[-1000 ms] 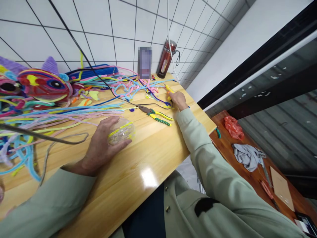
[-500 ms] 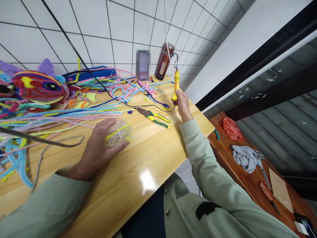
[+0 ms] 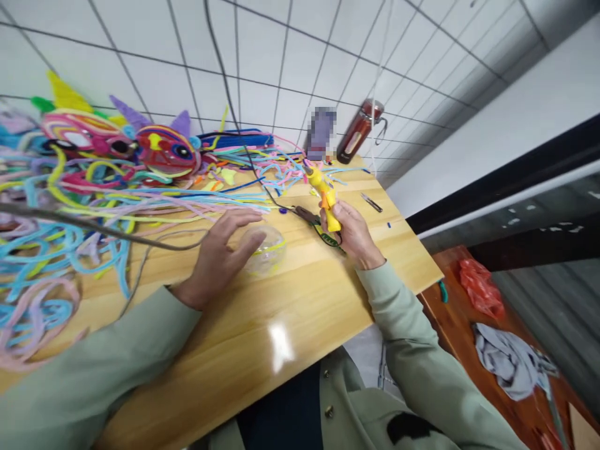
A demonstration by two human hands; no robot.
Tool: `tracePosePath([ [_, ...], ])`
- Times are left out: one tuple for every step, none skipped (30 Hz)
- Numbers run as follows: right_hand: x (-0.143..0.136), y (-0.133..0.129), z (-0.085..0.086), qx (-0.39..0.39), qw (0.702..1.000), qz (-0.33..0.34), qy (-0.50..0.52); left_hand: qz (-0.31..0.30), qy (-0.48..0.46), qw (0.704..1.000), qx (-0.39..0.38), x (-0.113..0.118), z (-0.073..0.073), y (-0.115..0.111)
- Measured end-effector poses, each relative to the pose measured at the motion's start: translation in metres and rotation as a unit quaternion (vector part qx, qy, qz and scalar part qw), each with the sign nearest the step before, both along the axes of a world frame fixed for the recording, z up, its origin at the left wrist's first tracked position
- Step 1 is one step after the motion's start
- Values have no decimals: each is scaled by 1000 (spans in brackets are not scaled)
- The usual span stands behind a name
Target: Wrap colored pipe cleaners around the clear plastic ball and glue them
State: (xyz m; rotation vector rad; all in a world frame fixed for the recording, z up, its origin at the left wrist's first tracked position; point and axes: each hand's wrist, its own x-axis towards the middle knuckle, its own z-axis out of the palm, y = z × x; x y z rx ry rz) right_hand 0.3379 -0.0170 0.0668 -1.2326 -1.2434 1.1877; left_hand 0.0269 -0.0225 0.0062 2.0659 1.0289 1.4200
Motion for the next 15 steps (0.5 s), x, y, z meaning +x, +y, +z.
tracePosePath([
  [-6, -3, -1, -2, 1000, 5, -1, 4, -11, 1000, -20, 3, 2, -1],
  [-11, -6, -3, -3, 1000, 10, -2, 6, -25, 999, -36, 5, 4, -2],
  [-15, -8, -4, -3, 1000, 13, -5, 3, -37, 998, -49, 6, 6, -3],
  [-18, -9, -6, -2, 1000, 18, -11, -1, -48, 997, -56, 7, 7, -3],
  [-21, -10, -8, 0, 1000, 22, -18, -7, -63, 996, -60, 8, 9, -4],
  [-23, -11, -10, 4, 999, 27, -27, -13, -78, 995, -65, 9, 10, -5],
  [-25, -12, -13, 9, 999, 34, -35, -15, -91, 993, -69, 9, 12, -6],
  [-26, -12, -15, 13, 998, 43, -40, -16, -102, 992, -73, 10, 13, -6],
  [-28, -13, -16, 16, 998, 54, -42, -15, -110, 991, -76, 10, 15, -7],
  [-28, -14, -18, 15, 997, 67, -42, -13, -117, 990, -80, 11, 16, -7],
  [-29, -15, -20, 15, 996, 79, -41, -12, -123, 989, -83, 12, 16, -7],
  [-30, -16, -21, 15, 995, 89, -41, -12, -131, 987, -86, 13, 17, -7],
  [-30, -17, -22, 15, 994, 96, -42, -12, -141, 986, -90, 13, 17, -7],
  [-31, -17, -23, 17, 994, 100, -44, -13, -151, 984, -94, 14, 17, -6],
  [-31, -18, -23, 19, 994, 103, -45, -14, -160, 982, -99, 14, 17, -6],
])
